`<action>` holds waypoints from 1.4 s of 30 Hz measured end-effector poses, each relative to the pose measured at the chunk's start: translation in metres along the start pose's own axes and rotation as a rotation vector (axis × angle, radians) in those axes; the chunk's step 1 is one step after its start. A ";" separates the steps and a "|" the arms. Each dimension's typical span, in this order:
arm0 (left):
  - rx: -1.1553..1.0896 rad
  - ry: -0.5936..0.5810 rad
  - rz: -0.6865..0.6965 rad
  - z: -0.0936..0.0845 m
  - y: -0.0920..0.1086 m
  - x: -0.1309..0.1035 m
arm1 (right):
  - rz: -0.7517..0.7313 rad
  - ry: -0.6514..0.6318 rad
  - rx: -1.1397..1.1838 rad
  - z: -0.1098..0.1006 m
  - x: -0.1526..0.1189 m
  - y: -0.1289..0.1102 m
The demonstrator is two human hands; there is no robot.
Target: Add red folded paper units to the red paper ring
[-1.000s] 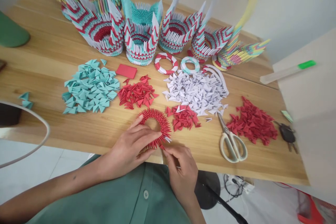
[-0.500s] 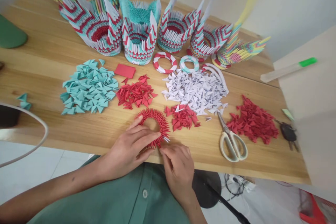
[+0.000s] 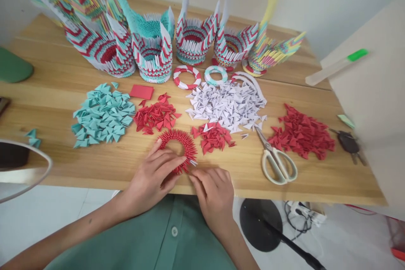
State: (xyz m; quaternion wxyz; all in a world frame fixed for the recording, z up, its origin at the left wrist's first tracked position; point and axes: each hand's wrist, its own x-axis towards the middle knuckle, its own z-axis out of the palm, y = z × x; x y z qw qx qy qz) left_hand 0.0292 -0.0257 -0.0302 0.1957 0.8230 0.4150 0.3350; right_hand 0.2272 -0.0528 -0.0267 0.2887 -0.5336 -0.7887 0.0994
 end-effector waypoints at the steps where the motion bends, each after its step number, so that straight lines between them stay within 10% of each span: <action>1: 0.006 -0.001 0.002 0.000 0.000 0.000 | 0.000 -0.001 -0.001 0.000 0.000 0.000; 30: -0.039 0.050 0.049 -0.001 -0.002 0.003 | -0.128 0.046 -0.139 0.011 0.020 -0.010; 42: -0.047 0.068 0.030 0.000 -0.002 0.003 | -0.235 -0.075 -0.121 -0.018 0.029 0.015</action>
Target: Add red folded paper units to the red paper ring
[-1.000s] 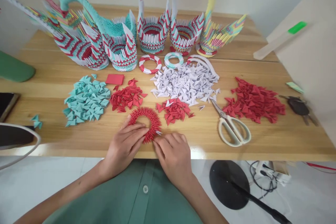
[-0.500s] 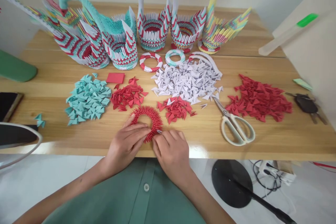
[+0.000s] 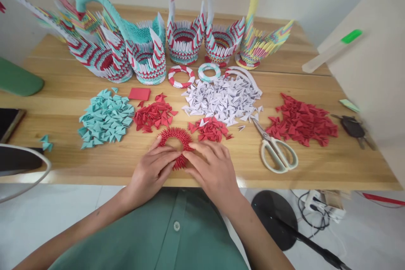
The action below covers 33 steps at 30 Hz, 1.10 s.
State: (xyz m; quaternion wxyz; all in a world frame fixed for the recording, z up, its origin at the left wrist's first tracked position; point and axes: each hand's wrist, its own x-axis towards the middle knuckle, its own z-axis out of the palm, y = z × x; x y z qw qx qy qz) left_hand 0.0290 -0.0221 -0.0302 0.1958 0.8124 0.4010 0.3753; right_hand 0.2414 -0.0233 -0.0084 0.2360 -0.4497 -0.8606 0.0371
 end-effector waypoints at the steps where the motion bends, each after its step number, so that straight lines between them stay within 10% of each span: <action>1: -0.001 -0.002 -0.006 0.000 0.000 0.000 | -0.041 -0.017 -0.007 0.001 0.005 0.002; 20: -0.052 -0.035 -0.052 -0.003 0.004 0.006 | -0.074 -0.206 0.062 0.018 0.030 0.003; 25: -0.014 -0.023 -0.028 -0.001 0.002 0.001 | -0.055 -0.077 0.005 0.006 0.020 -0.004; 33: 0.016 0.056 0.014 0.002 0.001 -0.001 | 0.344 0.145 -0.018 -0.020 -0.026 0.048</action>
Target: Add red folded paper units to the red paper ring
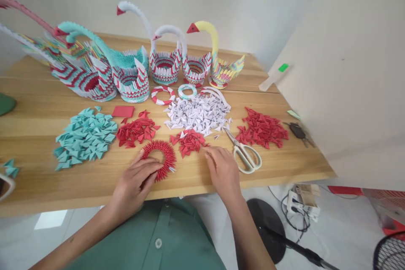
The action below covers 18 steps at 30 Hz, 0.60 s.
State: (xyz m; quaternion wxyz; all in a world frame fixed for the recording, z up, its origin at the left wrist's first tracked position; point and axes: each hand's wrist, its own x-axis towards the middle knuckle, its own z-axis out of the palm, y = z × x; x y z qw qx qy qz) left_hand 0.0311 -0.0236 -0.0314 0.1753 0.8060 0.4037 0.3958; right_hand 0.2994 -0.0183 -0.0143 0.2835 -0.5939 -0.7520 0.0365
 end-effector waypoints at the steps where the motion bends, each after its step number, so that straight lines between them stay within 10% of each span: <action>1: 0.004 0.007 0.005 0.000 0.000 0.000 | 0.011 -0.011 -0.008 0.003 0.000 0.002; 9: 0.012 0.042 0.031 -0.001 -0.001 0.001 | 0.056 -0.002 -0.099 0.024 0.012 -0.011; 18: -0.033 0.069 0.089 -0.013 0.017 0.011 | 0.226 -0.024 0.295 0.000 -0.010 -0.013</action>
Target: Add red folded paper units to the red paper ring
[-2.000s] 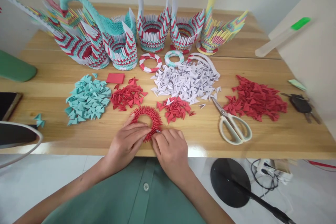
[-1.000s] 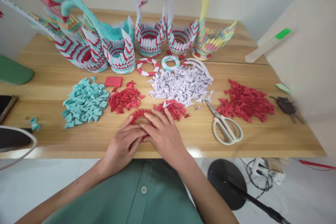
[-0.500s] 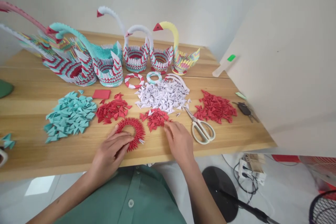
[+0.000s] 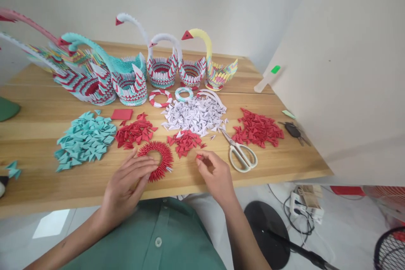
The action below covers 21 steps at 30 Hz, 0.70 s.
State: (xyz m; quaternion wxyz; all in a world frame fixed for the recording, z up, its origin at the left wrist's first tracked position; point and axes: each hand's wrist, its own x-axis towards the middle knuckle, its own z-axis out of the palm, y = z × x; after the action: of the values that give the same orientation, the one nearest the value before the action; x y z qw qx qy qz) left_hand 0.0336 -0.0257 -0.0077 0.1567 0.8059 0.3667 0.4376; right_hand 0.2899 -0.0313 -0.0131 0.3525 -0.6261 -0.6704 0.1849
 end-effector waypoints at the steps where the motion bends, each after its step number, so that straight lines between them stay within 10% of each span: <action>1: -0.028 -0.005 0.010 0.000 0.006 0.006 | 0.056 -0.023 0.114 -0.002 -0.004 -0.005; 8: -0.306 -0.189 -0.172 0.013 0.031 0.033 | 0.065 -0.166 0.501 -0.006 -0.022 -0.040; 21: -0.790 -0.240 -0.612 0.016 0.036 0.031 | 0.109 -0.171 0.494 0.002 -0.028 -0.048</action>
State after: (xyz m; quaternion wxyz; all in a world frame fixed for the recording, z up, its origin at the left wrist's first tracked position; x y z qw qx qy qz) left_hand 0.0742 -0.0266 0.0226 0.6112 0.5855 0.3719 0.3812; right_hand 0.2535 -0.0652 0.0116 0.4260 -0.5386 -0.5976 0.4139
